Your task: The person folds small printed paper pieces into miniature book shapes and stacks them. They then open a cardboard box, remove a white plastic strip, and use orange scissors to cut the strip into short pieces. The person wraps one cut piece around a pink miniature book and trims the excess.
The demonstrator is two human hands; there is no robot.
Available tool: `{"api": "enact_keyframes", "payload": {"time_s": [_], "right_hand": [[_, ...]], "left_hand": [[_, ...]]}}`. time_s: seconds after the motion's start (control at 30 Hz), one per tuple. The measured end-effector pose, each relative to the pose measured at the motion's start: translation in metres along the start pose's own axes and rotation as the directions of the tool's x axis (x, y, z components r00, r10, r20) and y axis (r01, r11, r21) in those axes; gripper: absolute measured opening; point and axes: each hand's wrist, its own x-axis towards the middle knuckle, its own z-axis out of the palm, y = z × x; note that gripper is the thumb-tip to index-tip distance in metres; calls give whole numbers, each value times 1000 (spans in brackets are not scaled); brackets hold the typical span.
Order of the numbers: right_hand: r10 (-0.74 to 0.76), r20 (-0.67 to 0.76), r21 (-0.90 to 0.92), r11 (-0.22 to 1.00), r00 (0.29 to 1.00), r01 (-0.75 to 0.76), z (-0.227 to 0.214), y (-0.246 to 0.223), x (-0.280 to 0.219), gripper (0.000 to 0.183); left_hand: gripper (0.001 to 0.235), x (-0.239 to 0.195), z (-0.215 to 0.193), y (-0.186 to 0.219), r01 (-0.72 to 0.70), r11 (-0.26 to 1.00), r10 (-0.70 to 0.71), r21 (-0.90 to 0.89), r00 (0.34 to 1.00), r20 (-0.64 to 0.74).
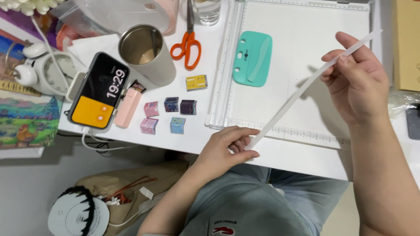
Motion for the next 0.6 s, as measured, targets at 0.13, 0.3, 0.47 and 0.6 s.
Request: {"api": "enact_keyframes", "payload": {"time_s": [0.13, 0.3, 0.47, 0.6], "right_hand": [[1, 5, -183, 983, 1000, 0, -7, 10, 6, 61], [-50, 29, -410, 910, 998, 58, -14, 26, 11, 63], [-197, 130, -705, 671, 972, 230, -16, 38, 10, 45], [-216, 166, -724, 635, 962, 268, -19, 39, 9, 51]], "left_hand": [[52, -3, -1, 4, 71, 995, -77, 70, 993, 89], [43, -12, -21, 5, -101, 947, 84, 306, 994, 68], [30, -33, -67, 6, 70, 770, 275, 634, 861, -429], [43, -57, -104, 2, 399, 603, 175, 691, 779, -602]]}}
